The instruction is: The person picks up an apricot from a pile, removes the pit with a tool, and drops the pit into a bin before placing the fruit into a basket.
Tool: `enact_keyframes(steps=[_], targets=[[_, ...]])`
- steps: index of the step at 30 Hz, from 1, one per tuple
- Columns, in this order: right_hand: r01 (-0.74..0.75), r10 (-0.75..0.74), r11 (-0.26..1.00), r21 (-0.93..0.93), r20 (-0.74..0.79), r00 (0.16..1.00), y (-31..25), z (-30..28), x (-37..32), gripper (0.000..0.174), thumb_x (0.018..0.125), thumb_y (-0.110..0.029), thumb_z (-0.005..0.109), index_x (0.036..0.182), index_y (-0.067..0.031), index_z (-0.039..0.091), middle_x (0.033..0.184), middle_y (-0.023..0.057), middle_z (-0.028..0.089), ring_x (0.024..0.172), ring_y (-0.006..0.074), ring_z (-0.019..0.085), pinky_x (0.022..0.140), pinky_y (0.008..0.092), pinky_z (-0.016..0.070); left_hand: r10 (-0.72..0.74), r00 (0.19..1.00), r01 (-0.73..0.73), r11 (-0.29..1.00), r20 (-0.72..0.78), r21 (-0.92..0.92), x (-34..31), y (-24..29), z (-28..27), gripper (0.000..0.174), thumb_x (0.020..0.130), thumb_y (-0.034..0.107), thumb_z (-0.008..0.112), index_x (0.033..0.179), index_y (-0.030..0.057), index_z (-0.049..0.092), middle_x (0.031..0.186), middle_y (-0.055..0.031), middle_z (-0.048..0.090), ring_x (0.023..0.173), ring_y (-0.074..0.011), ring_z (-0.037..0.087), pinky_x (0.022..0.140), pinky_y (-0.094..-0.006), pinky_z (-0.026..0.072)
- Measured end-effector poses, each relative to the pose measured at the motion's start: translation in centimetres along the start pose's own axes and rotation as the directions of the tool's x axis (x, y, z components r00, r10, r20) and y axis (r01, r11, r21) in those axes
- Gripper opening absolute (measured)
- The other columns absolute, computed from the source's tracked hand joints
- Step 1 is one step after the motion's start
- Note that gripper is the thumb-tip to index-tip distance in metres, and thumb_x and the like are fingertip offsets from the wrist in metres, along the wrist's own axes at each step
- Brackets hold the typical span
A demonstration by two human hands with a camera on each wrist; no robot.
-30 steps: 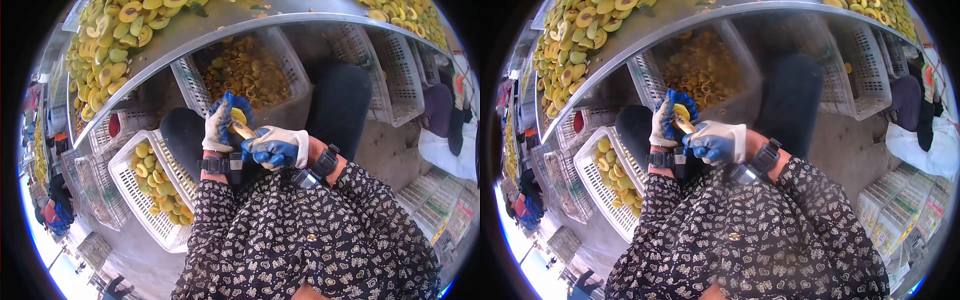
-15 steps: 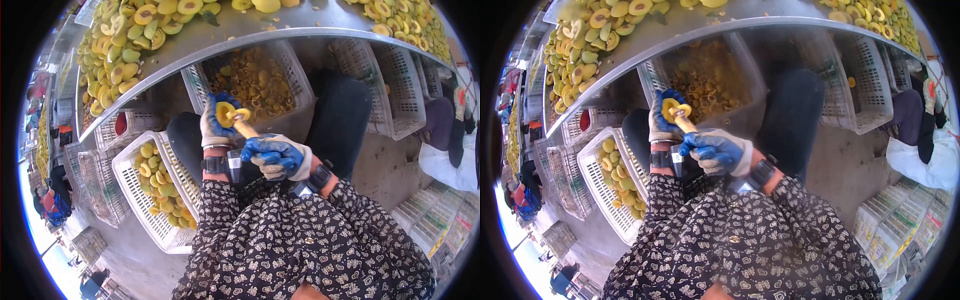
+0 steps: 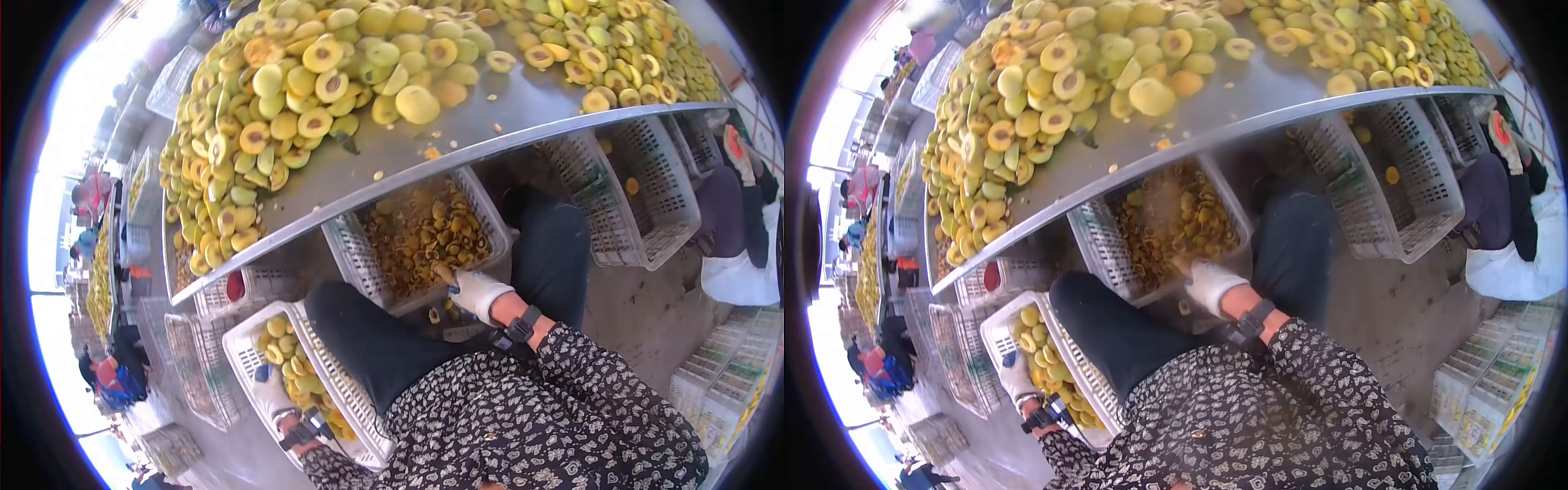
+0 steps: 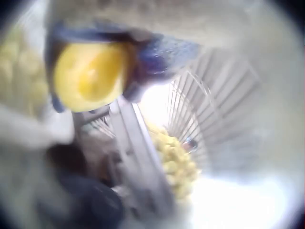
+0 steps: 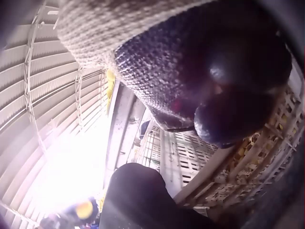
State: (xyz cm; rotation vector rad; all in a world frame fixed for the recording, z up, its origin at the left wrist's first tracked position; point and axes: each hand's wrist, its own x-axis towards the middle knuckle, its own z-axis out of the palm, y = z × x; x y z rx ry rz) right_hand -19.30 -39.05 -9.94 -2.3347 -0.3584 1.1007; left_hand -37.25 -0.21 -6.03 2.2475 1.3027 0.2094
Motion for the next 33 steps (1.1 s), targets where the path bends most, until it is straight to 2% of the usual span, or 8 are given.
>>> enact_keyframes(steps=[1, 6, 13, 17, 21, 23, 27, 33], targets=[[0.019, -0.018, 0.999, 0.034, -0.029, 0.999, 0.1, 0.0, -0.1, 0.044, 0.088, -0.019, 0.042, 0.13, -0.0081, 0.041, 0.103, 0.022, 0.06, 0.091, 0.0356, 0.06, 0.079, 0.043, 0.047, 0.025, 0.994, 0.006, 0.962, -0.109, 0.271, -0.4, 1.7, -0.4, 0.032, 0.079, 0.017, 0.065, 0.103, -0.0035, 0.062, 0.085, -0.0071, 0.067, 0.077, -0.0169, 0.062, 0.073, -0.032, 0.0483], [-0.012, 0.014, 0.911, 0.411, 0.0, 1.0, -0.2, -1.0, -1.2, 0.027, 0.089, -0.02, 0.047, 0.103, 0.0027, 0.052, 0.072, 0.0168, 0.064, 0.066, 0.0303, 0.064, 0.062, 0.0406, 0.0483, 0.409, 0.912, -0.324, 0.761, 0.028, -0.561, -0.1, 19.4, 5.1, 0.036, 0.084, 0.001, 0.06, 0.118, -0.0065, 0.054, 0.107, -0.0125, 0.063, 0.093, -0.0152, 0.061, 0.082, -0.0256, 0.0482], [-0.036, 0.082, 0.905, 0.423, -0.093, 0.992, 1.3, -0.5, -0.7, 0.025, 0.089, -0.022, 0.051, 0.099, 0.0007, 0.051, 0.072, 0.0155, 0.063, 0.062, 0.0281, 0.063, 0.057, 0.0398, 0.0479, 0.938, 0.161, -0.985, 0.131, 0.307, 0.115, -2.8, 40.8, 18.3, 0.057, 0.078, 0.029, 0.068, 0.129, 0.0115, 0.048, 0.123, -0.0153, 0.053, 0.107, -0.0338, 0.054, 0.092, -0.0395, 0.0442], [-0.003, 0.041, 0.936, 0.352, -0.1, 0.994, 2.1, 0.3, 0.1, 0.033, 0.088, -0.031, 0.054, 0.102, -0.0016, 0.05, 0.08, 0.0208, 0.063, 0.075, 0.0374, 0.062, 0.068, 0.0459, 0.0466, 0.872, 0.242, -0.936, 0.095, 0.425, 0.338, -2.6, 42.5, 22.3, 0.056, 0.077, 0.025, 0.069, 0.128, 0.0145, 0.049, 0.125, -0.0147, 0.051, 0.11, -0.0315, 0.053, 0.093, -0.0376, 0.0432], [0.085, -0.026, 0.953, 0.292, -0.202, 0.979, 2.6, 1.6, 0.5, 0.025, 0.09, -0.024, 0.051, 0.096, 0.0002, 0.053, 0.067, 0.0144, 0.062, 0.057, 0.0273, 0.061, 0.054, 0.04, 0.0464, 0.917, 0.238, -0.969, 0.245, 0.32, 0.019, -0.4, 40.2, 21.7, 0.05, 0.076, 0.017, 0.071, 0.123, 0.0131, 0.054, 0.116, -0.0111, 0.057, 0.103, -0.0304, 0.058, 0.088, -0.0386, 0.0482], [0.069, 0.03, 0.834, 0.548, -0.17, 0.985, 1.7, 0.2, -0.3, 0.025, 0.09, -0.024, 0.051, 0.095, 0.0006, 0.053, 0.063, 0.0126, 0.06, 0.053, 0.0235, 0.059, 0.05, 0.0376, 0.0445, 0.751, 0.482, -0.347, 0.636, 0.451, -0.689, -0.2, 38.1, 19.7, 0.041, 0.085, 0.025, 0.065, 0.119, 0.0052, 0.054, 0.108, -0.0088, 0.06, 0.093, -0.0217, 0.062, 0.075, -0.0376, 0.053], [-0.012, 0.093, 0.606, 0.796, -0.056, 0.994, 0.9, 0.0, -0.4, 0.022, 0.089, -0.021, 0.052, 0.097, 0.0003, 0.054, 0.064, 0.0071, 0.057, 0.051, 0.0144, 0.055, 0.044, 0.0321, 0.0419, 0.738, 0.423, 0.614, 0.194, 0.526, -0.765, 0.2, 31.7, 15.2, 0.042, 0.093, 0.031, 0.051, 0.125, 0.0032, 0.048, 0.113, -0.0157, 0.059, 0.102, -0.0299, 0.059, 0.087, -0.0441, 0.0506], [0.08, 0.078, 0.715, 0.694, -0.193, 0.978, -1.1, 0.0, -0.5, 0.017, 0.083, -0.016, 0.063, 0.091, -0.0044, 0.054, 0.07, 0.0026, 0.058, 0.058, 0.0093, 0.054, 0.053, 0.0266, 0.0449, 0.575, 0.651, 0.712, -0.233, 0.496, -0.663, -4.6, 24.8, 13.3, 0.047, 0.094, 0.039, 0.044, 0.12, 0.0002, 0.051, 0.12, -0.0169, 0.055, 0.116, -0.0322, 0.049, 0.103, -0.0493, 0.0362]])
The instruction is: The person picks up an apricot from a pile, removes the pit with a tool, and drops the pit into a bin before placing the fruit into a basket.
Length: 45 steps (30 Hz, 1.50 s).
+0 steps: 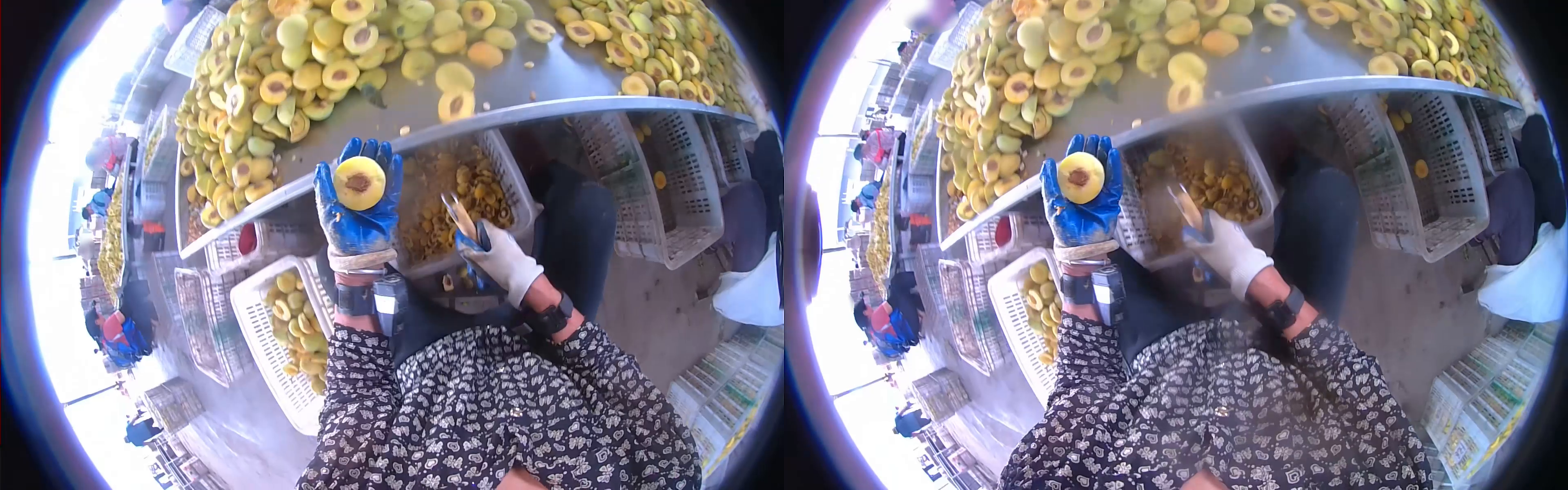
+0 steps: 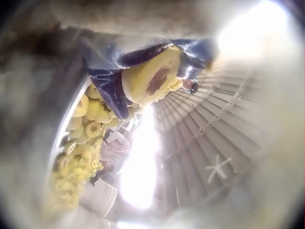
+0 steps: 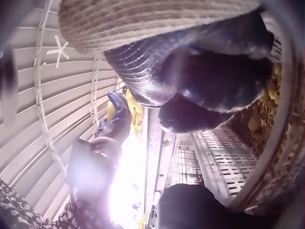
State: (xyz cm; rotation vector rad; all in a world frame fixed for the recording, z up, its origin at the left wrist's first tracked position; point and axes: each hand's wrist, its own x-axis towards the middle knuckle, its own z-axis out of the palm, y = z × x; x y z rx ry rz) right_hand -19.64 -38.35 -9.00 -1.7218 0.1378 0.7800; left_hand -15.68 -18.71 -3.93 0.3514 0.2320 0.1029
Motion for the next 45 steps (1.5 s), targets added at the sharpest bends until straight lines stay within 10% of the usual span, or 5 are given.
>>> enact_keyframes(steps=[17, 19, 22, 24, 45], targets=[[0.218, -0.16, 0.838, -0.5, 0.156, 0.975, -7.5, 1.6, -4.1, 0.036, 0.082, -0.023, 0.062, 0.104, 0.0012, 0.047, 0.082, 0.0225, 0.061, 0.078, 0.0377, 0.062, 0.069, 0.0414, 0.0483, 0.012, 1.0, -0.005, 0.952, -0.02, 0.305, -5.3, -0.6, -3.2, 0.043, 0.097, 0.031, 0.039, 0.125, -0.0006, 0.045, 0.12, -0.013, 0.055, 0.11, -0.0252, 0.054, 0.099, -0.0401, 0.0422], [0.166, -0.112, 0.906, -0.388, 0.158, 0.981, -6.9, 2.1, -4.2, 0.033, 0.082, -0.021, 0.062, 0.103, 0.0017, 0.048, 0.078, 0.0205, 0.061, 0.072, 0.0328, 0.063, 0.064, 0.0386, 0.0491, 0.177, 0.844, -0.482, -0.16, 0.506, 0.861, -6.0, -0.8, -2.5, 0.041, 0.096, 0.026, 0.042, 0.127, -0.0006, 0.044, 0.119, -0.0135, 0.055, 0.109, -0.0246, 0.054, 0.097, -0.0381, 0.043], [0.149, -0.103, 0.936, -0.319, 0.156, 0.982, -5.7, 3.0, -3.9, 0.03, 0.083, -0.019, 0.061, 0.101, 0.0016, 0.048, 0.071, 0.0161, 0.061, 0.06, 0.0241, 0.063, 0.054, 0.0345, 0.0487, 0.162, 0.977, -0.211, 0.819, 0.139, 0.534, -5.7, -1.7, -3.7, 0.042, 0.095, 0.025, 0.045, 0.128, -0.0017, 0.043, 0.121, -0.0147, 0.054, 0.109, -0.025, 0.054, 0.096, -0.0364, 0.0428], [0.059, -0.021, 0.961, -0.27, 0.14, 0.99, -5.7, 3.3, -4.0, 0.03, 0.083, -0.02, 0.061, 0.1, 0.0017, 0.048, 0.069, 0.0151, 0.061, 0.058, 0.0227, 0.063, 0.05, 0.0334, 0.048, 0.241, 0.914, -0.398, 0.359, 0.328, 0.845, -5.8, -2.3, -3.7, 0.046, 0.093, 0.025, 0.048, 0.129, -0.0034, 0.041, 0.122, -0.0163, 0.053, 0.109, -0.0268, 0.053, 0.098, -0.0364, 0.0415], [0.215, -0.157, 0.888, -0.405, 0.173, 0.972, 0.4, 5.0, -3.4, 0.034, 0.081, -0.023, 0.062, 0.099, 0.0035, 0.049, 0.084, 0.0257, 0.062, 0.084, 0.0409, 0.061, 0.068, 0.0428, 0.0476, 0.094, 0.962, 0.019, 0.914, -0.257, 0.406, -5.7, -4.7, -7.5, 0.036, 0.091, 0.037, 0.055, 0.1, 0.0018, 0.06, 0.087, -0.011, 0.064, 0.077, -0.0245, 0.063, 0.07, -0.0359, 0.0551]])
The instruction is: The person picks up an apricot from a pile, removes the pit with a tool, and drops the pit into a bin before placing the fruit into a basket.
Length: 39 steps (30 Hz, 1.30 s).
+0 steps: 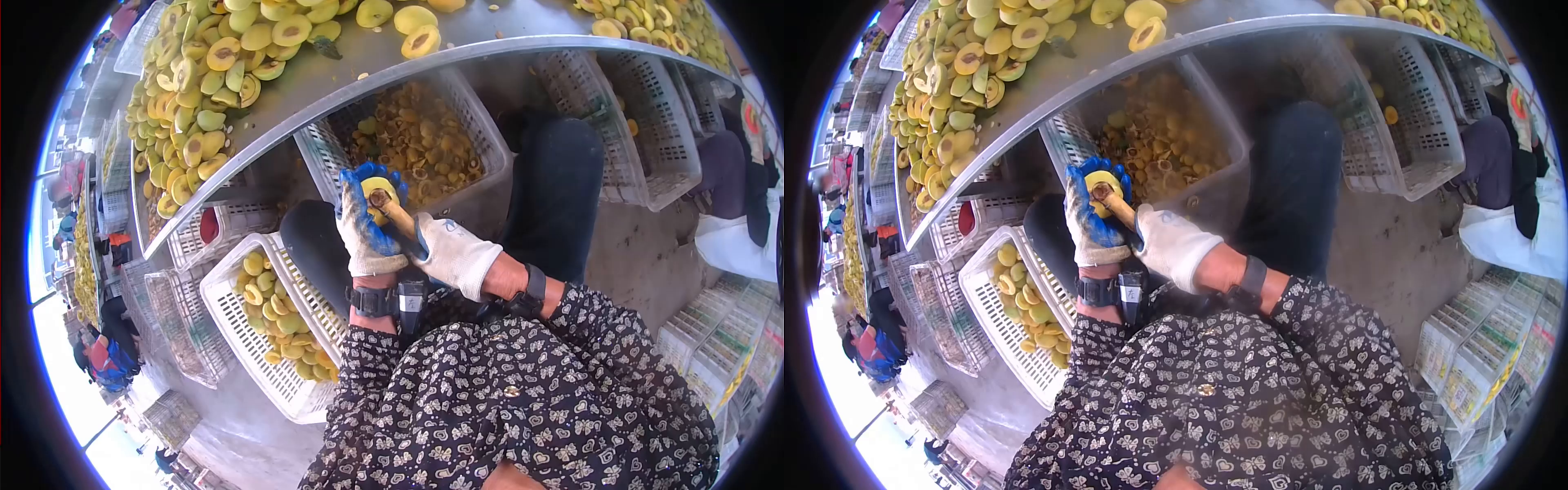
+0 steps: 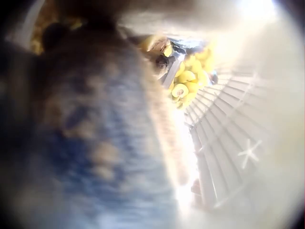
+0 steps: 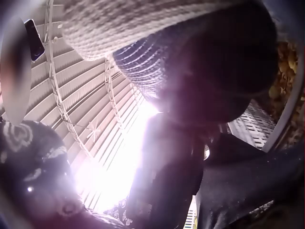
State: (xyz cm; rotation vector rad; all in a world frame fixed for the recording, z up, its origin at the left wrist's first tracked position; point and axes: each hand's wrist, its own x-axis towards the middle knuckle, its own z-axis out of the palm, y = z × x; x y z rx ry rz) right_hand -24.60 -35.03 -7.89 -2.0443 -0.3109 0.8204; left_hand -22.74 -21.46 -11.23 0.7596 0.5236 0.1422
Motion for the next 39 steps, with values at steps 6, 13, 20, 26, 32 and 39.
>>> enact_keyframes(steps=[6, 13, 20, 26, 32, 39], targets=[[-0.027, 0.009, 0.966, 0.255, 0.072, 0.997, 0.3, -0.1, 0.5, 0.025, 0.081, -0.019, 0.061, 0.094, 0.0007, 0.053, 0.075, 0.0145, 0.062, 0.066, 0.0261, 0.062, 0.06, 0.0353, 0.0485, -0.022, 1.0, 0.022, 0.999, -0.007, 0.047, 0.2, -0.3, -0.5, 0.033, 0.09, 0.034, 0.058, 0.097, 0.0018, 0.062, 0.085, -0.0108, 0.064, 0.073, -0.0242, 0.064, 0.066, -0.0364, 0.0558], [-0.463, 0.078, 0.549, 0.696, 0.509, 0.857, -0.3, -1.2, 0.4, 0.019, 0.089, -0.026, 0.057, 0.085, -0.0083, 0.052, 0.061, -0.0016, 0.05, 0.047, 0.0071, 0.047, 0.041, 0.0215, 0.0391, -0.016, 0.999, 0.021, 0.995, -0.051, 0.098, 0.8, -0.7, -1.6, 0.033, 0.089, 0.034, 0.059, 0.096, 0.0017, 0.062, 0.083, -0.0094, 0.065, 0.071, -0.0223, 0.064, 0.064, -0.0363, 0.0567], [-0.389, 0.138, 0.709, 0.588, 0.425, 0.895, -0.3, -0.8, 1.2, 0.013, 0.088, -0.017, 0.055, 0.087, -0.004, 0.052, 0.061, 0.001, 0.05, 0.048, 0.0104, 0.047, 0.042, 0.0254, 0.0384, -0.041, 0.996, 0.033, 0.994, 0.077, 0.103, 0.0, 0.0, -0.9, 0.036, 0.091, 0.034, 0.055, 0.106, 0.0024, 0.059, 0.095, -0.0101, 0.063, 0.081, -0.0238, 0.064, 0.075, -0.0391, 0.0553], [-0.406, 0.134, 0.78, 0.475, 0.507, 0.851, -1.6, -3.0, 0.5, 0.013, 0.089, -0.018, 0.055, 0.088, -0.0049, 0.053, 0.061, -0.0008, 0.049, 0.049, 0.0083, 0.047, 0.042, 0.0239, 0.0386, -0.253, 0.966, 0.243, 0.959, 0.056, 0.142, 0.1, 1.7, -1.4, 0.037, 0.09, 0.036, 0.057, 0.098, 0.0007, 0.062, 0.084, -0.0097, 0.064, 0.073, -0.0211, 0.064, 0.068, -0.0336, 0.0554], [-0.646, -0.313, 0.003, 0.764, 0.614, 0.725, 1.9, -0.7, 0.4, 0.021, 0.093, -0.019, 0.052, 0.102, -0.0001, 0.053, 0.061, -0.0055, 0.046, 0.046, 0.0046, 0.045, 0.038, 0.0193, 0.033, -0.198, 0.978, 0.178, 0.957, 0.066, 0.23, 0.4, 1.3, -0.1, 0.042, 0.089, 0.042, 0.057, 0.095, 0.0016, 0.062, 0.081, -0.0101, 0.064, 0.068, -0.0211, 0.063, 0.058, -0.0326, 0.0533], [-0.714, -0.517, -0.184, 0.675, 0.551, 0.655, 2.2, -1.3, 0.8, 0.02, 0.097, -0.024, 0.045, 0.098, -0.0065, 0.054, 0.062, -0.0063, 0.047, 0.046, 0.0048, 0.044, 0.042, 0.0189, 0.0351, -0.204, 0.963, 0.181, 0.974, 0.175, 0.137, 1.0, 1.5, 0.9, 0.041, 0.089, 0.045, 0.055, 0.099, 0.0054, 0.06, 0.088, -0.0086, 0.062, 0.075, -0.0207, 0.061, 0.064, -0.0342, 0.0526]])
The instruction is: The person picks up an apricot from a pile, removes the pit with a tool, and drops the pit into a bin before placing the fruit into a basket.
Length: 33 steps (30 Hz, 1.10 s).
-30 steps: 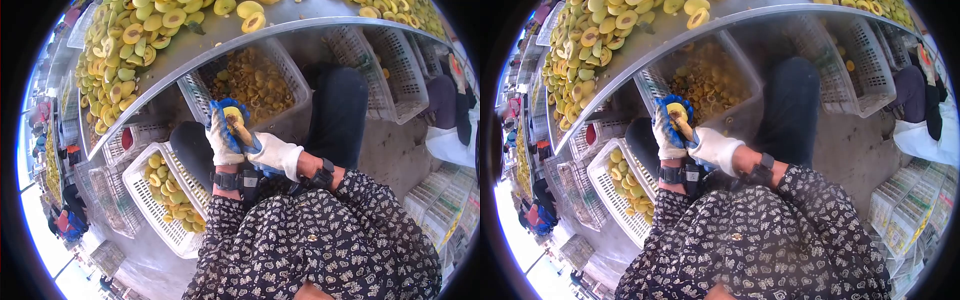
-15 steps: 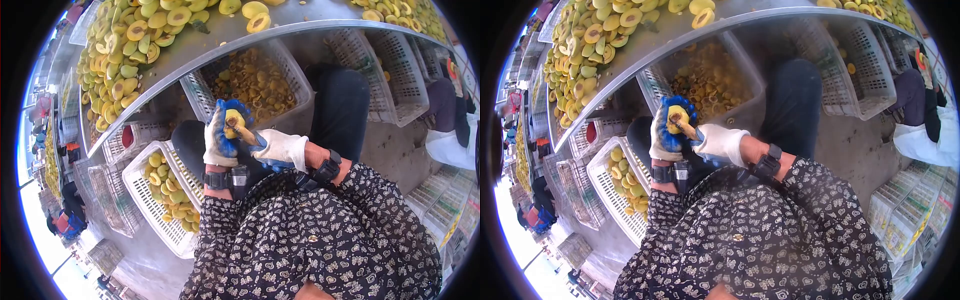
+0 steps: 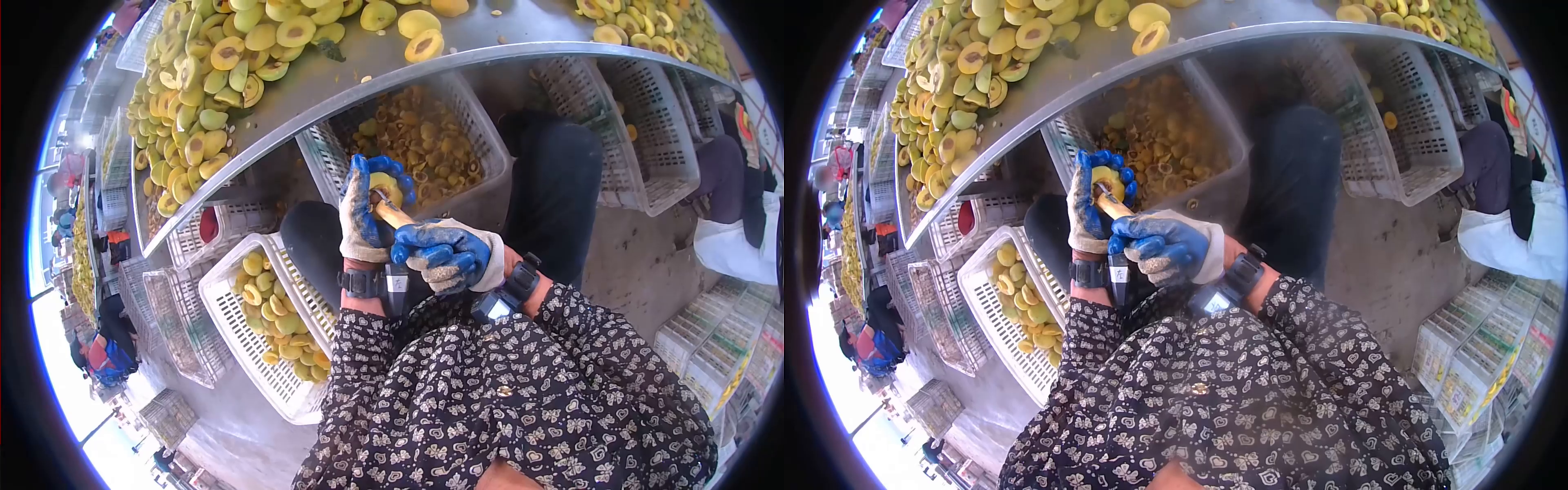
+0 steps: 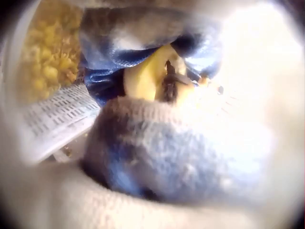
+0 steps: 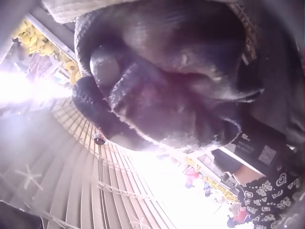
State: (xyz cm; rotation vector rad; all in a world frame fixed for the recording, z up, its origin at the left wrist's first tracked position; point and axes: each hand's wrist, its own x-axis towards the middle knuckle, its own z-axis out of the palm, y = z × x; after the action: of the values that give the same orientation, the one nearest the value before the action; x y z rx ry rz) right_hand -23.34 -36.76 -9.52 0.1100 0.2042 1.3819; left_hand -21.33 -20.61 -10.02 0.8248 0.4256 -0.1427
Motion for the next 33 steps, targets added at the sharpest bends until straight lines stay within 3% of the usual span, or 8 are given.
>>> enact_keyframes(steps=[11, 14, 16, 19, 21, 22, 28, 33], targets=[[0.041, -0.059, 0.988, 0.151, 0.114, 0.992, 0.3, 0.3, 1.2, 0.035, 0.098, -0.027, 0.038, 0.105, 0.0051, 0.052, 0.057, -0.0067, 0.042, 0.034, 0.0031, 0.036, 0.035, 0.0187, 0.03, 0.154, 0.97, -0.176, 0.979, -0.19, -0.105, 2.3, -0.2, -2.2, 0.043, 0.09, 0.043, 0.054, 0.104, 0.0025, 0.057, 0.086, -0.0083, 0.062, 0.075, -0.0228, 0.061, 0.067, -0.0346, 0.0531], [0.114, -0.105, 0.973, -0.199, 0.052, 0.993, -0.9, 0.7, -0.4, 0.025, 0.095, -0.022, 0.047, 0.104, 0.0003, 0.054, 0.055, -0.0043, 0.042, 0.034, 0.0035, 0.035, 0.034, 0.0195, 0.0288, 0.434, 0.887, -0.381, 0.881, -0.157, 0.282, 0.2, 5.3, -8.9, 0.041, 0.092, 0.042, 0.05, 0.103, 0.0033, 0.058, 0.086, -0.0086, 0.062, 0.075, -0.0237, 0.059, 0.071, -0.0384, 0.0519], [0.15, -0.225, 0.905, -0.398, -0.15, 0.963, -1.7, 2.7, -0.8, 0.023, 0.094, -0.021, 0.049, 0.104, -0.0017, 0.055, 0.056, -0.0038, 0.044, 0.035, 0.0036, 0.036, 0.034, 0.0192, 0.0283, 0.365, 0.879, -0.387, 0.922, -0.306, -0.011, -3.3, 9.3, -9.7, 0.04, 0.092, 0.041, 0.049, 0.106, 0.0032, 0.055, 0.097, -0.0115, 0.06, 0.087, -0.0253, 0.059, 0.076, -0.033, 0.0503], [-0.306, -0.596, 0.355, -0.883, -0.466, 0.654, -3.8, 1.2, -0.3, 0.021, 0.088, -0.019, 0.055, 0.101, -0.0026, 0.054, 0.068, 0.0083, 0.059, 0.054, 0.0214, 0.057, 0.048, 0.0329, 0.0432, 0.796, 0.567, -0.563, 0.562, -0.212, 0.605, -9.6, 12.1, -12.8, 0.031, 0.089, 0.022, 0.059, 0.109, -0.0013, 0.058, 0.104, -0.0111, 0.06, 0.096, -0.021, 0.057, 0.081, -0.0344, 0.0496], [-0.677, -0.749, -0.22, -0.703, -0.322, 0.579, -4.1, -0.5, -0.7, 0.025, 0.085, -0.015, 0.055, 0.105, -0.0001, 0.053, 0.078, 0.0171, 0.064, 0.072, 0.0314, 0.063, 0.063, 0.0418, 0.0479, 0.676, 0.423, -0.247, 0.726, -0.603, 0.642, -10.9, 14.2, -16.1, 0.03, 0.086, 0.017, 0.061, 0.106, -0.0049, 0.06, 0.096, -0.0097, 0.063, 0.088, -0.0178, 0.06, 0.078, -0.0295, 0.0478], [-0.718, -0.716, -0.43, -0.547, -0.277, 0.64, -4.2, -2.3, -1.3, 0.029, 0.083, -0.014, 0.055, 0.108, 0.0009, 0.051, 0.083, 0.021, 0.064, 0.08, 0.0347, 0.064, 0.07, 0.045, 0.0478, 0.762, 0.416, 0.218, 0.445, -0.495, 0.869, -11.5, 14.8, -16.2, 0.031, 0.087, 0.016, 0.062, 0.108, -0.0067, 0.059, 0.097, -0.009, 0.064, 0.089, -0.0177, 0.061, 0.079, -0.0302, 0.0476], [-0.722, -0.778, -0.254, -0.644, -0.307, 0.548, -4.3, -1.7, -1.9, 0.037, 0.087, -0.025, 0.048, 0.113, 0.002, 0.047, 0.086, 0.0211, 0.064, 0.081, 0.0374, 0.062, 0.07, 0.0454, 0.0475, 0.7, 0.689, -0.262, 0.483, -0.188, 0.836, -2.2, 12.2, -1.0, 0.033, 0.082, -0.003, 0.06, 0.116, -0.0022, 0.058, 0.104, -0.0099, 0.064, 0.091, -0.0156, 0.061, 0.079, -0.0237, 0.0487], [-0.619, -0.714, -0.042, -0.784, -0.411, 0.568, -4.3, 0.2, -3.7, 0.032, 0.089, -0.027, 0.051, 0.106, 0.0, 0.048, 0.081, 0.019, 0.064, 0.074, 0.0335, 0.063, 0.064, 0.0435, 0.0471, 0.4, 0.873, -0.271, -0.075, 0.278, 0.96, 8.8, 8.5, 12.1, 0.039, 0.08, 0.013, 0.068, 0.115, -0.0016, 0.057, 0.099, -0.0118, 0.067, 0.09, -0.013, 0.063, 0.079, -0.025, 0.0487]])
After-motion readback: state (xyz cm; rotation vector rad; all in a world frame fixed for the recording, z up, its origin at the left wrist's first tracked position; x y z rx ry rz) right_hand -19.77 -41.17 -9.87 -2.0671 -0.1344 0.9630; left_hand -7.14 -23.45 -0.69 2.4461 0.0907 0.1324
